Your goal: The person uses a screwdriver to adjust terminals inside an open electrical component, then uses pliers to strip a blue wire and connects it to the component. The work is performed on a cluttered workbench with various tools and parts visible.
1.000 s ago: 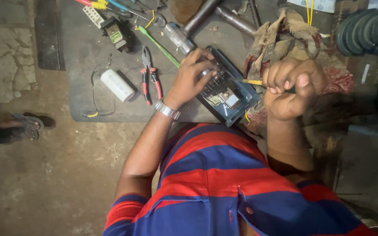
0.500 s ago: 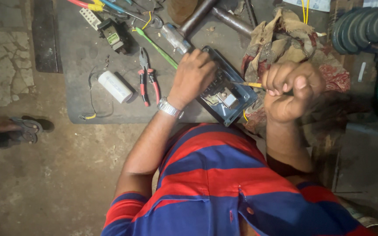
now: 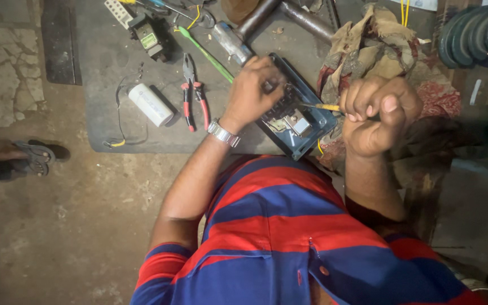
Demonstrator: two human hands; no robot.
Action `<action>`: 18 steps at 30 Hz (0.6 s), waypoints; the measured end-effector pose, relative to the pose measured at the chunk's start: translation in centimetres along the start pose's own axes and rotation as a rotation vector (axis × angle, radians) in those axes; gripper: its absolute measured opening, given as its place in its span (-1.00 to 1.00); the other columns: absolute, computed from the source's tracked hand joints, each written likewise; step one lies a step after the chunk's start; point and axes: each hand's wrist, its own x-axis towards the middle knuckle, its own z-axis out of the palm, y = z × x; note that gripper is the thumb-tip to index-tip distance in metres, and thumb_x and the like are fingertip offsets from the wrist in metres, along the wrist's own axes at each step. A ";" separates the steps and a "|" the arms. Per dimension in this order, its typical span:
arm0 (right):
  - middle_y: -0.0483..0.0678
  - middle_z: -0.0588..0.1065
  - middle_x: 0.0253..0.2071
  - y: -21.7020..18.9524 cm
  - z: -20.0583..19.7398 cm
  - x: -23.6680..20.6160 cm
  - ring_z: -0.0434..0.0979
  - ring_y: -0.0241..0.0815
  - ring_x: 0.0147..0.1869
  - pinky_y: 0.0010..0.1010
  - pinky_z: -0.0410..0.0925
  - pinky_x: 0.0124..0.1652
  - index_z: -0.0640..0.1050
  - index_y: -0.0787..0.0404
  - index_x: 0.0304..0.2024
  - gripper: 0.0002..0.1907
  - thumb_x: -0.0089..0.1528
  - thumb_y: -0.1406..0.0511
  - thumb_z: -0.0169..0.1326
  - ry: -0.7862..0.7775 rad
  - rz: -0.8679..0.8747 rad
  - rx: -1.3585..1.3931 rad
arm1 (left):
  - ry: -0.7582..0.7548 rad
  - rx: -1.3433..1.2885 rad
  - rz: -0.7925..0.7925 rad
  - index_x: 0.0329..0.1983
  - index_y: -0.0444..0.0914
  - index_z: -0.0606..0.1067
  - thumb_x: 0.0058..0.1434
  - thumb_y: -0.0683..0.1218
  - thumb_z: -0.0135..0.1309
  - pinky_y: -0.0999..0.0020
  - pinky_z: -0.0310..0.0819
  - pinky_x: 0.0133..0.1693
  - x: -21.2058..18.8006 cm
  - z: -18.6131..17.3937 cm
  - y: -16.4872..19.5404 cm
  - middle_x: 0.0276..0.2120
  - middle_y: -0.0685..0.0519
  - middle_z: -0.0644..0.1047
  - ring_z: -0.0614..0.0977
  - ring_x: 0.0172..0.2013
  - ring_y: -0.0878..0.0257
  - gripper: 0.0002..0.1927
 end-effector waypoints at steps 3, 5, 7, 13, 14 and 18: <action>-0.08 0.15 -0.63 -0.3 -0.1 -0.3 0.00 -0.36 -0.63 -0.51 0.03 -0.62 0.21 0.19 -0.38 -0.69 0.44 0.23 -0.11 0.013 0.023 0.018 | -0.001 0.062 -0.066 -0.40 -0.25 0.53 0.01 -0.16 0.22 0.11 0.45 -0.14 0.2 0.4 0.6 -0.34 0.00 0.49 0.55 -0.22 0.03 -0.89; -0.08 0.16 -0.62 -0.5 -0.2 -0.5 0.01 -0.35 -0.62 -0.51 0.03 -0.60 0.21 0.19 -0.37 -0.68 0.45 0.23 -0.11 0.016 0.036 0.032 | -0.025 0.137 -0.071 -0.47 -0.25 0.49 -0.02 -0.16 0.22 0.10 0.45 -0.22 0.2 0.4 1.1 -0.36 0.00 0.48 0.53 -0.22 0.01 -0.87; -0.08 0.16 -0.62 -0.5 -0.4 -0.5 0.02 -0.35 -0.62 -0.51 0.04 -0.60 0.21 0.19 -0.37 -0.68 0.45 0.22 -0.10 0.014 0.033 0.025 | -0.035 0.205 -0.029 -0.49 -0.23 0.47 -0.04 -0.15 0.23 0.09 0.46 -0.21 0.2 0.1 1.5 -0.37 0.01 0.46 0.53 -0.22 0.01 -0.85; -0.08 0.16 -0.64 -0.3 -0.5 -0.5 0.01 -0.36 -0.63 -0.52 0.03 -0.62 0.21 0.19 -0.39 -0.68 0.44 0.24 -0.10 0.014 0.029 0.026 | -0.018 0.281 0.058 -0.39 -0.22 0.50 -0.03 -0.17 0.21 0.11 0.47 -0.25 0.2 -0.1 2.3 -0.30 0.03 0.49 0.54 -0.19 0.02 -0.86; -0.09 0.15 -0.65 -0.2 -0.5 -0.4 0.01 -0.37 -0.64 -0.52 0.03 -0.63 0.21 0.19 -0.39 -0.69 0.43 0.24 -0.10 0.011 0.022 0.025 | -0.022 0.305 0.073 -0.39 -0.22 0.51 -0.02 -0.17 0.20 0.12 0.48 -0.25 0.2 -0.1 2.4 -0.29 0.03 0.49 0.55 -0.18 0.03 -0.87; -0.07 0.16 -0.64 -0.3 -0.5 -0.8 0.01 -0.35 -0.63 -0.50 0.04 -0.62 0.22 0.19 -0.38 -0.70 0.44 0.25 -0.11 0.012 0.029 0.035 | -0.041 0.372 0.142 -0.38 -0.23 0.52 0.01 -0.19 0.18 0.15 0.50 -0.25 0.0 0.1 2.4 -0.26 0.04 0.51 0.56 -0.16 0.05 -0.89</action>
